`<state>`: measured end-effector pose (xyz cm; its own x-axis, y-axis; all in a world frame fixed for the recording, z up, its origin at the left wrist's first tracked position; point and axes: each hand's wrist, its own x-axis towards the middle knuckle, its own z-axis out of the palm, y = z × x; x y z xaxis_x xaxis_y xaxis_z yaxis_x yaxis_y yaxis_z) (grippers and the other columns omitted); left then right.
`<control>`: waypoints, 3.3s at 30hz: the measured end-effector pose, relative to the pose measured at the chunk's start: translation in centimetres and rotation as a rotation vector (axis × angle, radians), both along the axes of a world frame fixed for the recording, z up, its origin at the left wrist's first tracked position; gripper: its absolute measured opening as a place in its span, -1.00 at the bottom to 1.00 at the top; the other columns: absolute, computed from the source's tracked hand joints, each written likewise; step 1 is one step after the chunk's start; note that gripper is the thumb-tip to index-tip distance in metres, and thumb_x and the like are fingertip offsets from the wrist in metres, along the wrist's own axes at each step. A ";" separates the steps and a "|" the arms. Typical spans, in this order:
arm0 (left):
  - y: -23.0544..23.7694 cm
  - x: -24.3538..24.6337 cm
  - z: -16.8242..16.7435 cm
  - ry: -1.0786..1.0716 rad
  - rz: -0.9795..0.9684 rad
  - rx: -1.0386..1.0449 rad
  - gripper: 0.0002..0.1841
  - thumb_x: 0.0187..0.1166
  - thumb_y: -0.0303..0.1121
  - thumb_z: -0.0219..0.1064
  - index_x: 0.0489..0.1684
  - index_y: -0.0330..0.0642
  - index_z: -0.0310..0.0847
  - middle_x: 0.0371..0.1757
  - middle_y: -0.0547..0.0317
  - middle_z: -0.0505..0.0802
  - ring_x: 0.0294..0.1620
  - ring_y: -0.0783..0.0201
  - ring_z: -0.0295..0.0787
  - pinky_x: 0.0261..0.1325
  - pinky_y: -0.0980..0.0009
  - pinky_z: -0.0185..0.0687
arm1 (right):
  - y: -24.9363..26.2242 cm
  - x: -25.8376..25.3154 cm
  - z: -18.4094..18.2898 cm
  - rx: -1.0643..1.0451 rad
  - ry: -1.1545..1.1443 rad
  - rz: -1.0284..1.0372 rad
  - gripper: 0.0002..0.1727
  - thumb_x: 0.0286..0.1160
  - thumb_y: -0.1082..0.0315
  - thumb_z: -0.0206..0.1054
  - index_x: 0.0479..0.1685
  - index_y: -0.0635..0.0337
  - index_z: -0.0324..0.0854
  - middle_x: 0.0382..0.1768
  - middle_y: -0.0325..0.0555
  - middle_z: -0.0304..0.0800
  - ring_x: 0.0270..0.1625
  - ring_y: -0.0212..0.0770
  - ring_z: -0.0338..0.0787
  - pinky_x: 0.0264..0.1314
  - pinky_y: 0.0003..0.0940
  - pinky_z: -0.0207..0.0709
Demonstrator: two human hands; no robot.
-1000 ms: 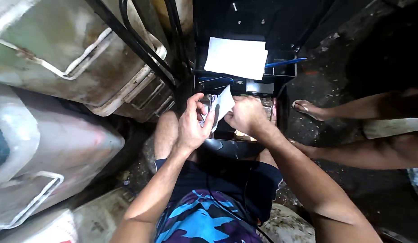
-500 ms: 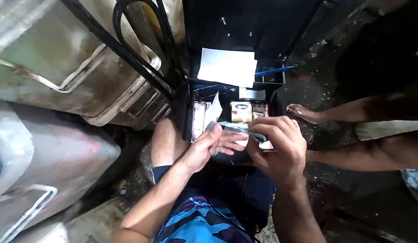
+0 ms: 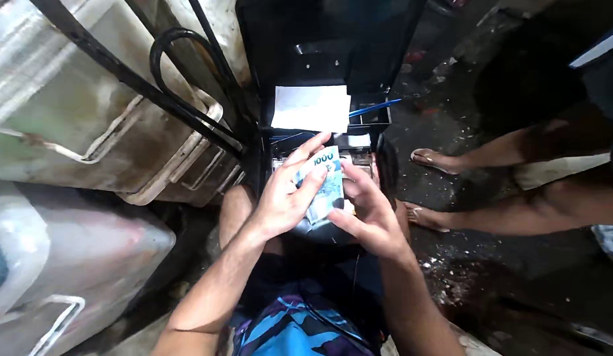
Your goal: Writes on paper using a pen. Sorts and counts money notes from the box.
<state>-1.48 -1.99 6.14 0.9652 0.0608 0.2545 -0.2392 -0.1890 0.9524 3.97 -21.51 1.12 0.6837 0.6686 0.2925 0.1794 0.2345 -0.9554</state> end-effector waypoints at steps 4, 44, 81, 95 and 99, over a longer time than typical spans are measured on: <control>0.8 -0.9 0.3 -0.096 -0.103 -0.138 -0.63 0.81 -0.35 0.04 0.32 -0.41 0.64 0.63 -0.14 0.57 0.51 -0.09 0.64 0.50 0.00 0.69 | 2.8 -1.6 0.2 0.012 0.100 -0.066 -0.80 0.59 0.50 0.33 0.07 0.36 0.72 -0.15 -0.02 0.90 -0.13 -0.20 0.90 -0.02 -0.18 0.86; 5.5 -1.0 -5.8 0.382 0.353 0.167 -0.63 0.73 -0.22 0.25 0.42 -0.13 0.52 0.07 0.13 0.86 0.05 0.34 0.85 0.20 0.22 0.80 | -2.2 5.9 -1.3 -0.940 -0.698 -0.196 -0.54 0.47 0.02 0.46 0.32 -0.05 0.69 0.17 -0.05 0.78 0.17 0.05 0.74 0.14 0.17 0.63; 3.0 0.7 -10.5 0.208 0.486 0.652 -0.25 0.57 -0.20 0.27 0.77 -0.34 0.19 0.81 -0.21 0.30 0.88 -0.09 0.03 0.87 0.14 0.04 | 6.3 7.1 1.8 -1.849 -0.639 0.335 -0.28 0.25 -0.39 0.37 0.02 0.11 0.68 -0.20 0.23 0.81 -0.07 0.35 0.81 -0.19 0.50 0.53; 0.1 -4.2 -6.7 0.226 0.027 -0.287 -0.81 0.75 -0.41 0.20 0.13 -0.22 0.69 -0.16 0.13 0.89 -0.33 0.27 0.86 -0.34 0.34 0.86 | 1.3 6.1 4.9 -1.507 -0.671 0.049 -0.86 0.37 0.15 0.45 -0.35 -0.01 0.73 -0.50 0.03 0.74 -0.42 0.19 0.75 -0.50 0.31 0.48; -3.0 -3.2 -7.0 0.471 -0.177 -0.518 -0.47 0.73 -0.13 0.30 0.56 -0.25 0.48 0.24 0.01 0.84 0.18 0.18 0.85 0.33 0.20 0.79 | 0.7 4.9 8.2 -1.482 -0.676 0.017 -0.90 0.35 0.14 0.42 -0.41 -0.12 0.70 -0.62 -0.17 0.67 -0.51 -0.01 0.72 -0.54 0.16 0.45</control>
